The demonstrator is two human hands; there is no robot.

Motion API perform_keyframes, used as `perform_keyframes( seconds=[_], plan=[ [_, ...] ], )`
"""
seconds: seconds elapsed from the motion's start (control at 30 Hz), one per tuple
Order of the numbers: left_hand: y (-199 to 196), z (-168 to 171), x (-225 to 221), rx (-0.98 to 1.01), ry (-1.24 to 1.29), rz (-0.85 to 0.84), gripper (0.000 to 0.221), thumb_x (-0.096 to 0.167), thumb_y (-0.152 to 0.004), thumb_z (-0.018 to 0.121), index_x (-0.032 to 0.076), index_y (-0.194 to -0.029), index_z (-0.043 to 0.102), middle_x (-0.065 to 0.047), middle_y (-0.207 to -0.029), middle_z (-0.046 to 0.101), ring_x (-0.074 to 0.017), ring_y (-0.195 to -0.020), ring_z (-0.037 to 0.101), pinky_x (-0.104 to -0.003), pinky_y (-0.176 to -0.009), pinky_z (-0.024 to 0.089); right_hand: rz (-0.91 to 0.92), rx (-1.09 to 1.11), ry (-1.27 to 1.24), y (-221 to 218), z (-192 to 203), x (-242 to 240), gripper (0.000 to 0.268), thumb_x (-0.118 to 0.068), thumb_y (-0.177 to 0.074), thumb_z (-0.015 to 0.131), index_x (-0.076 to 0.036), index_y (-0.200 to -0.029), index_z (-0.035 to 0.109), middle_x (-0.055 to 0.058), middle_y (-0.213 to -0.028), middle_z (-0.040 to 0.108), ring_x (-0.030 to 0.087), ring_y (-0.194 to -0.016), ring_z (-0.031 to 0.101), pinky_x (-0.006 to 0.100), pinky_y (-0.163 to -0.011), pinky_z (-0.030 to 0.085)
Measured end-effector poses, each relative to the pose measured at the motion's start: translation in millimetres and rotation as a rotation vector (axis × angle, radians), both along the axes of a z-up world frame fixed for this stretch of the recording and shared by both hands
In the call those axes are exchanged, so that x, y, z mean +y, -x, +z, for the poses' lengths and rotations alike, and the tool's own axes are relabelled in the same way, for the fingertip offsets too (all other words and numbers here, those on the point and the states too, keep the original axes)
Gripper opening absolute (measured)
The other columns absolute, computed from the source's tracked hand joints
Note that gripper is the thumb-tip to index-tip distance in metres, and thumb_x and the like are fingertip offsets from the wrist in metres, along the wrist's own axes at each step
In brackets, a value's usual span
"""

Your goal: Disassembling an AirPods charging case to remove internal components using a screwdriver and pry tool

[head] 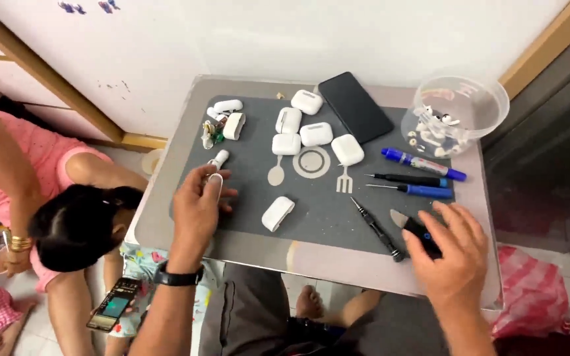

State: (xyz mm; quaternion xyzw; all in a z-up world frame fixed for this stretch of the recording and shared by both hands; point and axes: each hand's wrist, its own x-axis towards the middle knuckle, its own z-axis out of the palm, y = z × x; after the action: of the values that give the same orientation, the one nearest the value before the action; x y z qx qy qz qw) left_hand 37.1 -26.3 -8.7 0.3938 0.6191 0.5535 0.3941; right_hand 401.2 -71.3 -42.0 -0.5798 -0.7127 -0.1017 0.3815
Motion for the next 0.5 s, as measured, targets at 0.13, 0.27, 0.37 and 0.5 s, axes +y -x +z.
perform_keyframes(
  seconds=[0.13, 0.27, 0.37, 0.5],
  plan=[
    [-31.8, 9.2, -7.9, -0.296, -0.055, -0.025, 0.017, 0.007, -0.100, 0.050, -0.002, -0.110, 0.061, -0.018, -0.117, 0.073, -0.0236, -0.096, 0.070, -0.033, -0.081, 0.058, 0.152, 0.220, -0.080, 49.3, 22.7, -15.1, 0.029, 0.008, -0.074, 0.080, 0.001, -0.102, 0.074, 0.010, -0.097, 0.073, 0.026, -0.083, 0.064, 0.039, -0.081, 0.052],
    [-84.8, 20.0, -32.6, -0.355, -0.205, -0.193, 0.017, 0.011, -0.100, 0.051, 0.002, -0.112, 0.060, -0.016, -0.119, 0.074, -0.0199, -0.102, 0.066, -0.034, -0.096, 0.054, 0.439, 0.927, 0.553, 113.2, 19.9, -15.5, 0.040, -0.010, -0.082, 0.073, 0.001, -0.120, 0.074, 0.008, -0.097, 0.083, 0.012, -0.080, 0.075, 0.024, -0.071, 0.062],
    [-106.1, 29.4, -41.5, -0.479, -0.053, -0.326, 0.021, 0.012, -0.103, 0.047, 0.005, -0.120, 0.057, -0.013, -0.119, 0.074, -0.0112, -0.048, 0.050, -0.025, -0.032, 0.041, 0.584, 1.405, 0.910, 130.3, 24.6, -4.9, 0.030, -0.006, -0.092, 0.065, 0.012, -0.114, 0.075, 0.013, -0.079, 0.072, 0.016, -0.065, 0.058, 0.027, -0.058, 0.049],
    [-103.7, 23.6, -42.8, -0.365, 0.000, -0.311, 0.018, 0.009, -0.096, 0.060, -0.003, -0.106, 0.070, -0.010, -0.101, 0.071, -0.0111, -0.063, 0.055, -0.024, -0.051, 0.047, 0.579, 1.467, 0.906, 121.8, 21.0, -3.6, 0.016, -0.002, -0.089, 0.066, 0.010, -0.093, 0.075, 0.013, -0.069, 0.066, 0.019, -0.062, 0.058, 0.030, -0.060, 0.047]
  ],
)
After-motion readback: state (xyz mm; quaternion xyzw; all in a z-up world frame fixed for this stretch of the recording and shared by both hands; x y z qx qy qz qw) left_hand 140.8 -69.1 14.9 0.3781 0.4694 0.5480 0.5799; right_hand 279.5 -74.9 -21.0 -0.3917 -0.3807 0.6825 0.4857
